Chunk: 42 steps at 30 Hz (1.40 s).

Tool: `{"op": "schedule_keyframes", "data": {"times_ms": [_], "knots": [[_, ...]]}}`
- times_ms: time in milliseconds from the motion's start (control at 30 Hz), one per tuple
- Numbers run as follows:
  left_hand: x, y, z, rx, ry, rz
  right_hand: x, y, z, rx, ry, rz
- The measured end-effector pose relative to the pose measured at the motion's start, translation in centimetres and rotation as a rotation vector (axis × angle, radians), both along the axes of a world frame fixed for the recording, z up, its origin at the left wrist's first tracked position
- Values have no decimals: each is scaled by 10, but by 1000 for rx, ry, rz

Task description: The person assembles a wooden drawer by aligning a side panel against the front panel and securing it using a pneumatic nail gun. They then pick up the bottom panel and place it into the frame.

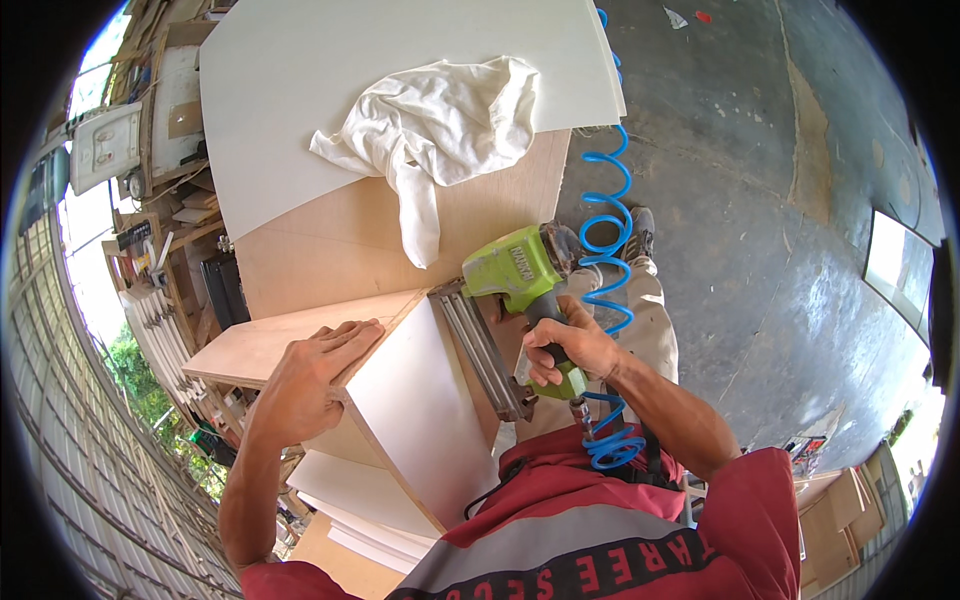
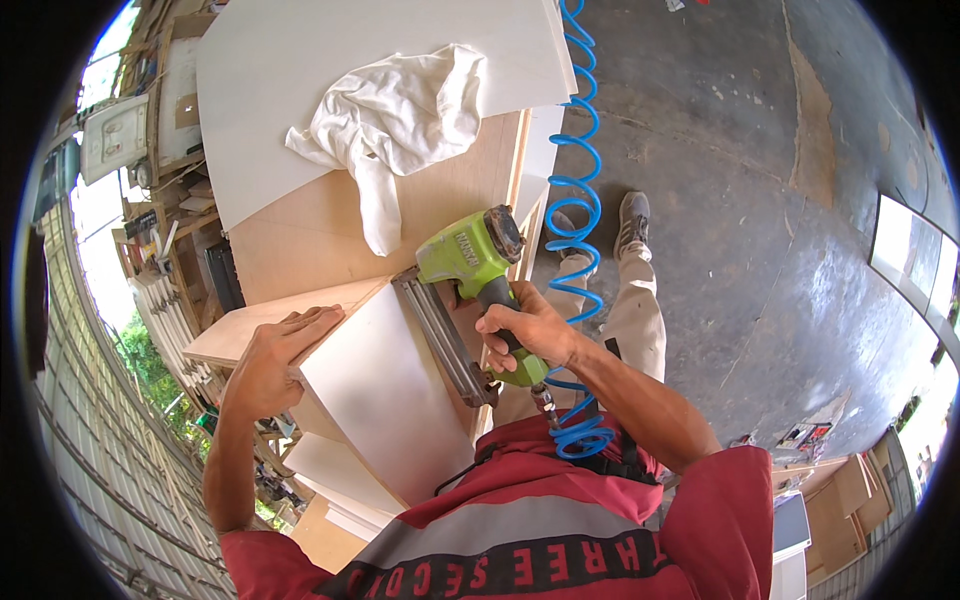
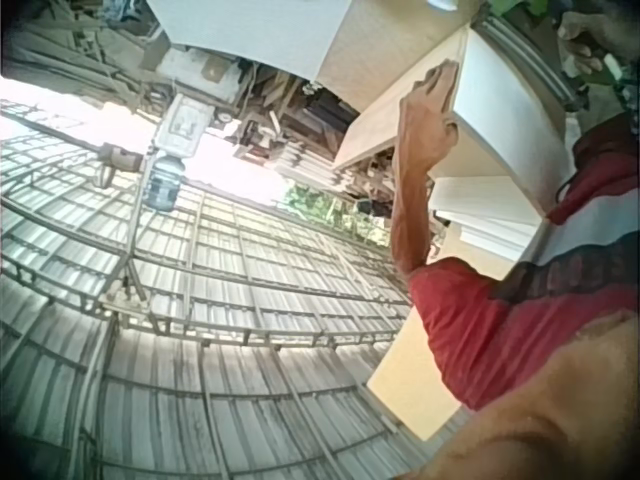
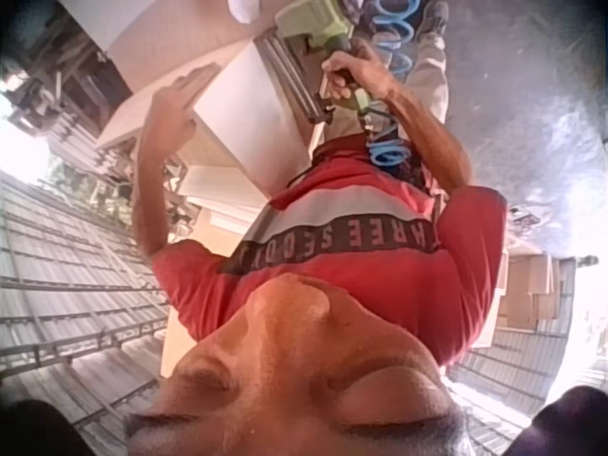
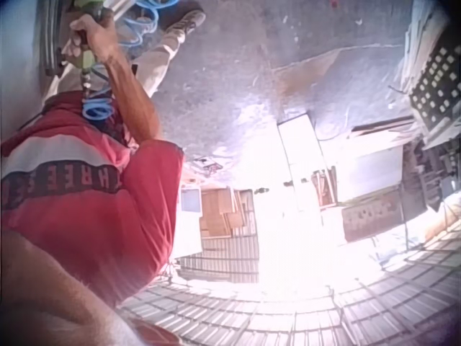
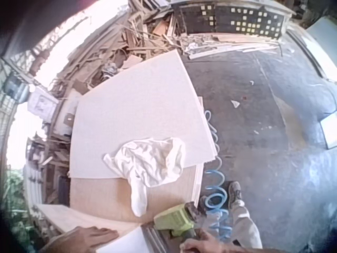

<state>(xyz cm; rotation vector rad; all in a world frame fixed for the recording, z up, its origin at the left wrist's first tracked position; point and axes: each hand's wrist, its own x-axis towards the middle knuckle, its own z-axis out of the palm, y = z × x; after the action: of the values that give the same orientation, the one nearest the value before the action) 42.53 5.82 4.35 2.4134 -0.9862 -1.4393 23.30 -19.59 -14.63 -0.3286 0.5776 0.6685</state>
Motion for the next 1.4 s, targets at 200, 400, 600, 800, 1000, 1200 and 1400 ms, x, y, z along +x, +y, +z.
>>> {"op": "schedule_keyframes", "data": {"times_ms": [200, 400, 600, 800, 1000, 1200, 1400], "knots": [[-1, 2, -4, -16, -11, 38, 0, -1, -1, -2, -9, -6], [-3, 2, -5, -23, -27, 37, 0, 0, -2, 34, -48, -21], [-2, 1, -7, -41, -45, 10, 2, 0, -1, 34, -56, -31], [-2, 0, -7, -41, -55, 1, 3, -2, 0, 24, -65, -12], [-1, -2, -6, -49, -50, 7, -1, 1, 0, -35, -26, -17], [0, -1, -5, 14, -39, 3, -4, 1, -14, 26, -92, 22], [-1, -1, -6, -9, -34, 17, -1, -1, -10, 26, -77, 21]]}}
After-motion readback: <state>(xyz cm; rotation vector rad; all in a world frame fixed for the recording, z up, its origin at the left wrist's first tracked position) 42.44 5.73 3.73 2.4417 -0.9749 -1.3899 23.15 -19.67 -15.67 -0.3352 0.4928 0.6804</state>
